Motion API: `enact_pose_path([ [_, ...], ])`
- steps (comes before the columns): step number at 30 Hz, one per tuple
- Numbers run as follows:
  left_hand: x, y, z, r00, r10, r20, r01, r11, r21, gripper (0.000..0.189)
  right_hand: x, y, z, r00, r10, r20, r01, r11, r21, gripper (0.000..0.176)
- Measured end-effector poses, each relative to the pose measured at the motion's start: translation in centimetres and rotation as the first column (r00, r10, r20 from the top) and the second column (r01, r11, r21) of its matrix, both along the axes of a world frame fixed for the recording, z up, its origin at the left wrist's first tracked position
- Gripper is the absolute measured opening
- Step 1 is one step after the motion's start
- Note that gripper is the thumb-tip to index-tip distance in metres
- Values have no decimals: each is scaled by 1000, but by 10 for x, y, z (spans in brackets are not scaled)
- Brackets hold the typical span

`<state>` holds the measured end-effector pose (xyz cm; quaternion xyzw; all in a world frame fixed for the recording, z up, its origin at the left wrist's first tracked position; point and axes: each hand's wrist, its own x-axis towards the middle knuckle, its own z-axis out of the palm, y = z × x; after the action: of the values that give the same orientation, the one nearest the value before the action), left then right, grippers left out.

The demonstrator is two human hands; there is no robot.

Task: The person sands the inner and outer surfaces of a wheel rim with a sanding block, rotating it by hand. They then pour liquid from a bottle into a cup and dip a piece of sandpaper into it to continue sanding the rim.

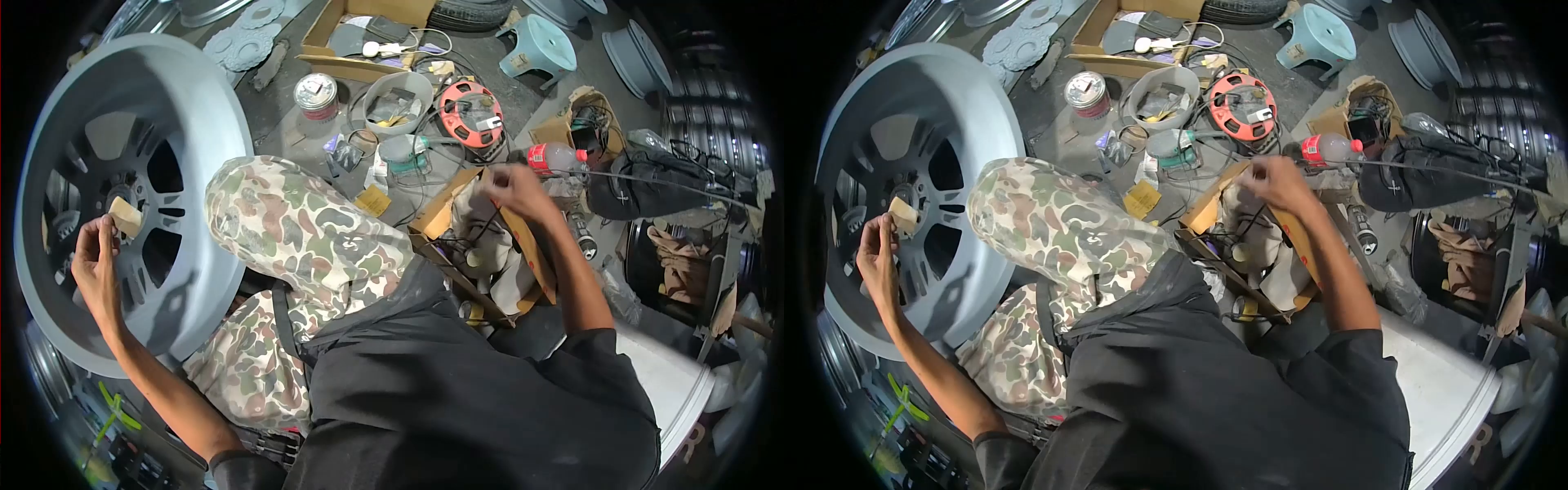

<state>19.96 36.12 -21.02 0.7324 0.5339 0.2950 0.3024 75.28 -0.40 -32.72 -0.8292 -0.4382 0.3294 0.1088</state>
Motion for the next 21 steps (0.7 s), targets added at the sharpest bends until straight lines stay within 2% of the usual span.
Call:
enact_pose_path([
  [2, 0, 6, -6, 1000, -6, 12, 6, 1000, 4, 25, -14, -28, -26, 1000, 5, -7, -6, 998, -57, 35],
  [4, 2, 9, -10, 1000, -19, 2, 19, 1000, 4, 25, -24, -49, -67, 979, 151, 135, -124, 975, -184, 37],
  [5, 4, 10, -12, 1000, -25, -4, 25, 1000, -4, 25, -31, -53, -81, 981, 145, 133, -120, 977, -176, 37],
  [7, 9, 10, -14, 999, -29, -29, 29, 1000, 9, 26, -46, -52, -105, 970, 160, 183, -90, 935, -342, 38],
  [10, 15, 3, -12, 996, -10, -91, 12, 999, 31, 26, -51, -47, -146, 958, 241, 155, -158, 896, -416, 33],
  [11, 15, 1, -10, 996, -2, -93, 6, 999, 38, 26, -48, -40, -151, 957, 246, 155, -165, 898, -409, 33],
  [13, 14, 0, -9, 993, 7, -117, 0, 998, 60, 26, -39, -17, -150, 926, 362, -107, -373, 837, -401, 31],
  [14, 12, -1, -7, 991, 7, -137, 1, 998, 61, 26, -31, -16, -147, 926, 304, -224, -342, 927, -154, 31],
  [15, 12, -2, -6, 991, 14, -135, -7, 998, 57, 26, -27, -15, -151, 924, 310, -223, -349, 924, -158, 31],
  [17, 12, -4, -5, 993, 5, -120, 4, 997, 75, 26, -22, -7, -158, 883, 270, -384, -293, 956, -1, 32],
  [21, 7, -7, -3, 997, 15, -71, -9, 996, 90, 28, -37, 16, -128, 919, 240, -313, -297, 944, -147, 32],
])
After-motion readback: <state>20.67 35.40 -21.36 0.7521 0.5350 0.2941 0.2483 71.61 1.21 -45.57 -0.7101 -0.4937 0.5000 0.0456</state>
